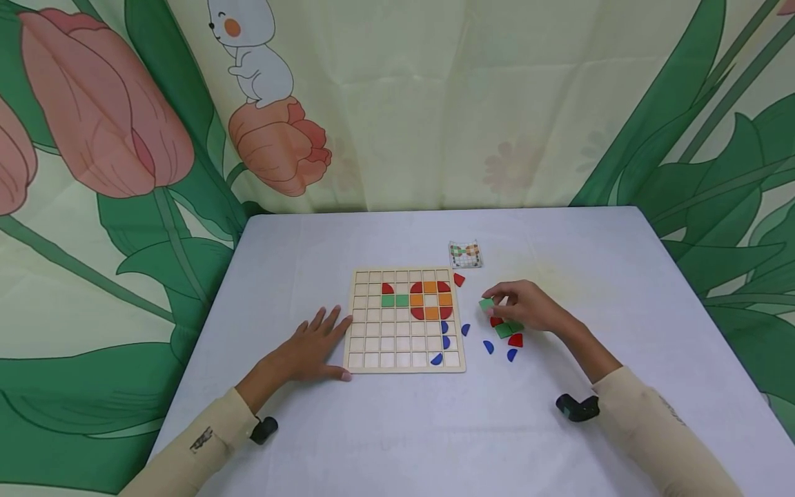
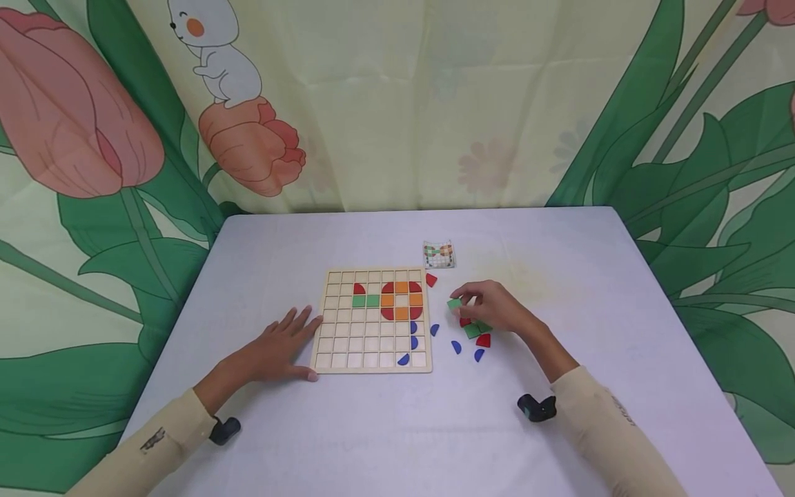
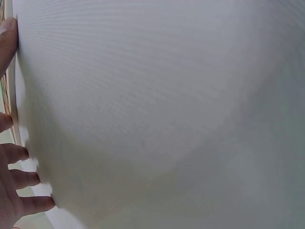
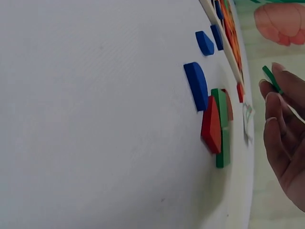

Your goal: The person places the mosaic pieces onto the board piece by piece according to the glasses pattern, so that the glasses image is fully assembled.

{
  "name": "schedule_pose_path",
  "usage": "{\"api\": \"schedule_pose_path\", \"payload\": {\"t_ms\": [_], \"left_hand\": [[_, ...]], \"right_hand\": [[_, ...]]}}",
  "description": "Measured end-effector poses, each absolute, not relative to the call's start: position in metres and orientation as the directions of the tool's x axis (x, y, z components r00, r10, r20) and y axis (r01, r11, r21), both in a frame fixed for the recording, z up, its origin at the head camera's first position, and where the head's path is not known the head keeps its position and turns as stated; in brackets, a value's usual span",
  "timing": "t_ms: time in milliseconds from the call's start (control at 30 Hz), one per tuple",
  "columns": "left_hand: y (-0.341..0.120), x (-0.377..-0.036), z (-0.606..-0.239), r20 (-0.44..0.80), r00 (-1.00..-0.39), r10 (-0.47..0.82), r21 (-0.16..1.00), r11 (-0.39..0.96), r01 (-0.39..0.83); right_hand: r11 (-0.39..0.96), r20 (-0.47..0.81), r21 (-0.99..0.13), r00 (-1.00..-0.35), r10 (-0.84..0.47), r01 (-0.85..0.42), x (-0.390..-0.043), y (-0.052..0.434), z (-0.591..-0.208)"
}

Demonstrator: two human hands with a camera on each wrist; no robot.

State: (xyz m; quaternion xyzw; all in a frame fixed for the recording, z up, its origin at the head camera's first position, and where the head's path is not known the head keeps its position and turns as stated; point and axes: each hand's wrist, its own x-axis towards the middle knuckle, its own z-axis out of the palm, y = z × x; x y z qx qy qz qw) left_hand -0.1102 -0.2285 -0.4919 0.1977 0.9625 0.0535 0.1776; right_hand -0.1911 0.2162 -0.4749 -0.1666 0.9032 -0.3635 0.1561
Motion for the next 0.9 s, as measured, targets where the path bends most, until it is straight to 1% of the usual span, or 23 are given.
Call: {"api": "schedule_pose_path", "payload": {"t_ms": [267, 400, 567, 667, 900], "left_hand": [[-0.229, -0.111, -0.493, -0.321, -0.858, 0.401, 0.178, 0.916, 0.361], [-0.229, -0.111, -0.493, -0.326, -0.86, 0.393, 0.171, 0.919, 0.355], [-0.229, -0.111, -0.492, -0.326, -0.863, 0.387, 0.171, 0.922, 0.349], [-0.229, -0.11, -0.492, -0.326, -0.862, 0.389, 0.182, 0.92, 0.346], [-0.229, -0.111, -0.494, -0.328, -0.861, 0.389, 0.169, 0.921, 0.351]], "right_hand": [[0.628, -0.177, -0.769, -0.902, -0.393, -0.122, -0.199, 0.185, -0.471], [0.569, -0.172, -0.816, -0.893, -0.415, -0.107, -0.202, 0.17, -0.472], [0.506, -0.152, -0.854, -0.871, -0.467, -0.122, -0.21, 0.149, -0.471], [0.496, -0.136, -0.855, -0.859, -0.494, -0.15, -0.214, 0.137, -0.472], [0.55, -0.116, -0.811, -0.867, -0.484, -0.199, -0.223, 0.107, -0.473]]}}
